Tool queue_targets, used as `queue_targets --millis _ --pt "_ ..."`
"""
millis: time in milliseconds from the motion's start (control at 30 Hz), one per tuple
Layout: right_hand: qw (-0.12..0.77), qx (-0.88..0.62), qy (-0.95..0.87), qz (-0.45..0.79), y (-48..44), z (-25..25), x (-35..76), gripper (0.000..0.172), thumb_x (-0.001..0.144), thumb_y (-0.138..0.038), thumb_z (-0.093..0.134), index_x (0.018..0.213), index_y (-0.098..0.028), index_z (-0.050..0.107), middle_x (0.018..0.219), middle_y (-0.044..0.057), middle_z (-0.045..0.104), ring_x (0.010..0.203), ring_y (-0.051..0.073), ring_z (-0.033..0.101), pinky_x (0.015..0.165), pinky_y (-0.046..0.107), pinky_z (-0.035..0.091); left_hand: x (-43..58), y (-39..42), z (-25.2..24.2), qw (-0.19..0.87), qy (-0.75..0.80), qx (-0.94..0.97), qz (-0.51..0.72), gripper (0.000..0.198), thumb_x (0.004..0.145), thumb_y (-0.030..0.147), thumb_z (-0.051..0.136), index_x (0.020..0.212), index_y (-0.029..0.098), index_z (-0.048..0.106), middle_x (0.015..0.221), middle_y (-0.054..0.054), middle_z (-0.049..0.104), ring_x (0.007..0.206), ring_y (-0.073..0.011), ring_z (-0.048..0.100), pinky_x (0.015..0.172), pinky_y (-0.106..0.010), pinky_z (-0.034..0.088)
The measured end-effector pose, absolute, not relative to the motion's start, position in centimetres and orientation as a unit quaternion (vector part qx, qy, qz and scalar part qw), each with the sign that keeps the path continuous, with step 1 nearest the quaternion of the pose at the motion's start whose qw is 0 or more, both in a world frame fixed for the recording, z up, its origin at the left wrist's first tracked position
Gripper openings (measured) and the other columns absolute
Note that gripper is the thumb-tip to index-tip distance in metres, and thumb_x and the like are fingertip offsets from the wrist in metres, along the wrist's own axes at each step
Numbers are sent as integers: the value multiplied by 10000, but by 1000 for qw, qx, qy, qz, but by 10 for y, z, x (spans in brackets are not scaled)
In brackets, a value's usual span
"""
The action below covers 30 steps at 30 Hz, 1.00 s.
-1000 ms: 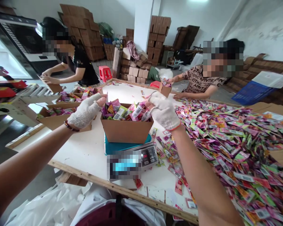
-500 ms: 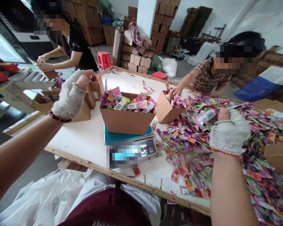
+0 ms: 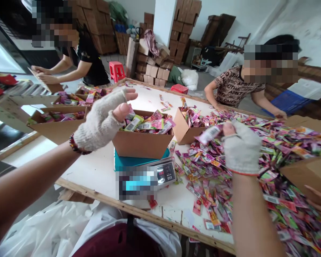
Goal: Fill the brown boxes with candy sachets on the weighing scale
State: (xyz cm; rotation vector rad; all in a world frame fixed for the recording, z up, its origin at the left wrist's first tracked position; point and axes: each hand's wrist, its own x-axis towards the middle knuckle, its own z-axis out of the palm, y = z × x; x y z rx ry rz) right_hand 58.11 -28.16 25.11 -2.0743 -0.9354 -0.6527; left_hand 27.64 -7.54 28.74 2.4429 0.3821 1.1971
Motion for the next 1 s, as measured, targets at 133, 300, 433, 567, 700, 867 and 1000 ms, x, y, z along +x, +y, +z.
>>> queue_targets --millis 133,300,433,567,700,867,1000 --pt "462 -723 -491 -152 -215 274 536 388 972 -529 466 899 -222 691 764 43 665 719 198 610 730 357 491 291 -82 284 159 171 867 440 478 1016 522 352 1329 273 615 1373 -78 631 1381 -290 509 1112 -527 443" --pt "376 -775 -499 -98 -160 256 576 391 973 -489 434 1125 -198 647 1041 93 716 909 209 661 815 338 520 302 -83 267 57 147 952 264 411 868 515 618 1158 231 686 1125 -129 708 1082 -326 671 922 -474 547" --pt "181 -895 -405 -44 -130 219 630 312 853 -396 598 1023 -154 697 878 130 726 795 244 662 739 354 499 303 -79 250 -18 158 984 79 288 841 302 642 1115 228 693 1014 -119 733 910 -306 710 738 -414 571" --pt "117 -913 -390 -26 -113 188 644 250 695 -413 742 860 -225 737 807 120 728 780 271 665 720 394 489 270 -69 245 -37 165 983 65 254 830 222 630 1066 260 714 979 -102 742 879 -279 712 718 -377 569" --pt "98 -918 -382 -23 -115 172 641 200 730 -415 650 809 -254 739 841 128 742 811 306 688 725 429 481 190 -52 240 -29 245 963 104 274 818 193 555 973 308 749 913 -63 767 841 -255 720 745 -373 586" --pt "117 -911 -394 -47 -149 178 652 219 768 -482 585 781 -302 709 874 150 758 773 351 689 673 444 476 67 -20 213 -24 378 905 192 309 828 389 496 939 418 783 970 19 800 887 -304 745 834 -472 605" --pt "166 -854 -481 -109 -188 217 643 229 721 -583 625 722 -368 703 740 90 737 734 348 680 646 451 474 17 9 182 14 427 890 161 339 830 390 464 925 466 780 1037 100 791 987 -306 739 958 -513 569"
